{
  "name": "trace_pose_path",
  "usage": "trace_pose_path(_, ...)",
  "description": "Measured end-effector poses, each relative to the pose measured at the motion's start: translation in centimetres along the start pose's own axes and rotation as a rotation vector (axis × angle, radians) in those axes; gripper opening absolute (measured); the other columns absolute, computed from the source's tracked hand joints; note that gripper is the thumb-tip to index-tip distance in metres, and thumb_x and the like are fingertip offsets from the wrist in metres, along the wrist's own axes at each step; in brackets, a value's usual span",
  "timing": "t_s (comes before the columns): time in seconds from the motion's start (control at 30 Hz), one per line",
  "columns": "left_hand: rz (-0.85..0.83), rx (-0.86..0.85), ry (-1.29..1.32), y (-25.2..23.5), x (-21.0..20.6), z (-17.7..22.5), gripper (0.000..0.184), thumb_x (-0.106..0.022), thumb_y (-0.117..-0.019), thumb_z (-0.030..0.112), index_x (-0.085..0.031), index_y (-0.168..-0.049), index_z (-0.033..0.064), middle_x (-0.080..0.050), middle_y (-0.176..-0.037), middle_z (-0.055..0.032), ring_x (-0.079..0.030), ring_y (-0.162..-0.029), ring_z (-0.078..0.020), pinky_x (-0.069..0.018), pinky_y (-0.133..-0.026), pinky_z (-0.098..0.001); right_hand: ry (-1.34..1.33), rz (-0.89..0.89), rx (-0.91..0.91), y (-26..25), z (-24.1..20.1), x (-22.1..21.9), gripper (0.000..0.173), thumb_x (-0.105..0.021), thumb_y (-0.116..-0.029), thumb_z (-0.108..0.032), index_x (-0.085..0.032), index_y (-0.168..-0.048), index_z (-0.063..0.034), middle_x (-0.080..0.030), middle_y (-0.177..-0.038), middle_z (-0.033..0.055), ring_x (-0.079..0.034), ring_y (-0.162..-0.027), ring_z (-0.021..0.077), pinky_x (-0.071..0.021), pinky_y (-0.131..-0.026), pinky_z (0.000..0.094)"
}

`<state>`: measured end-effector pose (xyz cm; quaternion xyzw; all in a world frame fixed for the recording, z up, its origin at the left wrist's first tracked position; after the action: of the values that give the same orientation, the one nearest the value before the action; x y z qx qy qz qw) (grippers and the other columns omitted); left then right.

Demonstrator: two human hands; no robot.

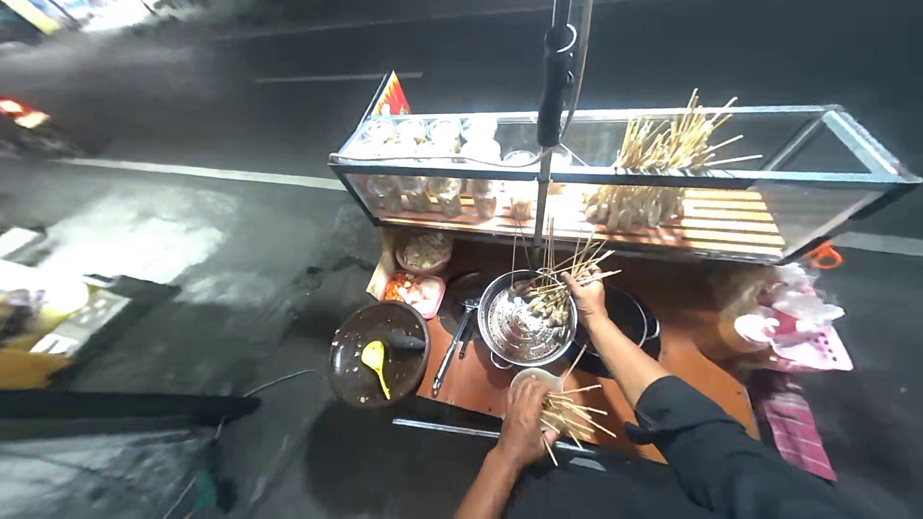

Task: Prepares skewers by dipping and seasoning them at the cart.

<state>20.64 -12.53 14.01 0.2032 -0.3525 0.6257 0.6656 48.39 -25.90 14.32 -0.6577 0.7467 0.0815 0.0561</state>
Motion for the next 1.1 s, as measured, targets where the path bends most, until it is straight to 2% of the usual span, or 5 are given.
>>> trace_pose_path(0.3, -0.540, 0.095, -0.114, -5.8, 6.9, -1.3, 0.130, -0.101, -0.0502, 0.043, -0.036, -0.160, 0.0179, -0.038, -0.162, -0.0176, -0.030, -0.150, -0.0451, -0.0274, -0.117, -0.0704, 0.166, -0.069, 0.026, -2.3, 0.0, -4.7, 0.064, -0.090, -0.0772, -0.030, -0.060, -0.126, -0.0012, -0.068, -0.104, 0.0114, -0.065, -0.096, 0.0163, -0.0547, -0.092, 0.0359)
trace_pose_path(0.47, 0.056, 0.470, 0.123, -20.0, 12.8, -7.0, 0.098, -0.079, -0.0846, 0.051, -0.035, -0.156, 0.0002, -0.038, -0.158, -0.0267, -0.040, -0.145, -0.0412, -0.0370, -0.118, -0.0587, 0.266, -0.172, 0.034, -2.8, -0.3, -5.1, 0.048, -0.087, -0.0800, -0.036, -0.070, -0.117, -0.0108, -0.072, -0.103, 0.0089, -0.067, -0.098, 0.0172, -0.0541, -0.093, 0.0409)
trace_pose_path(0.7, 0.894, 1.293, 0.476, -24.2, 12.2, -17.8, 0.134, -0.076, -0.0699, 0.079, -0.019, -0.157, -0.0041, -0.027, -0.157, -0.0346, -0.037, -0.140, -0.0473, -0.0421, -0.109, -0.0581, 0.342, -0.229, 0.055, -3.7, 0.2, -4.6, 0.063, -0.089, -0.0769, -0.039, -0.067, -0.127, -0.0087, -0.071, -0.120, 0.0085, -0.064, -0.115, 0.0157, -0.0511, -0.105, 0.0375)
trace_pose_path(0.9, 0.777, 1.176, 0.844, -26.3, 10.8, -19.9, 0.115, -0.083, -0.0731, 0.068, -0.035, -0.152, -0.0017, -0.046, -0.149, -0.0266, -0.049, -0.135, -0.0384, -0.0469, -0.107, -0.0575, 0.433, -0.310, 0.049, -3.8, 0.9, -5.6, 0.060, -0.087, -0.0782, -0.043, -0.068, -0.127, -0.0138, -0.071, -0.124, 0.0045, -0.062, -0.122, 0.0181, -0.0459, -0.111, 0.0448)
trace_pose_path(1.1, 0.455, 0.780, 1.120, -28.5, 8.2, -16.5, 0.070, -0.034, -0.1029, 0.069, -0.057, -0.131, 0.0105, -0.067, -0.105, -0.0074, -0.064, -0.090, -0.0188, -0.0550, -0.082, -0.0395, 0.453, -0.423, 0.128, -3.0, -0.1, -8.9, 0.050, -0.080, -0.0883, -0.033, -0.065, -0.129, -0.0087, -0.072, -0.122, 0.0068, -0.068, -0.114, 0.0178, -0.0552, -0.102, 0.0440)
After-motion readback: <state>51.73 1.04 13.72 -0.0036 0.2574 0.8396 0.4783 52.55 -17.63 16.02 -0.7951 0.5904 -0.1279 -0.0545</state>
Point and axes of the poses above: each hand's wrist, its own y-axis away from the middle knuckle, its own x-axis out of the back of the hand, z = x × y, the point moved 7 cm from there along -y, towards the middle knuckle
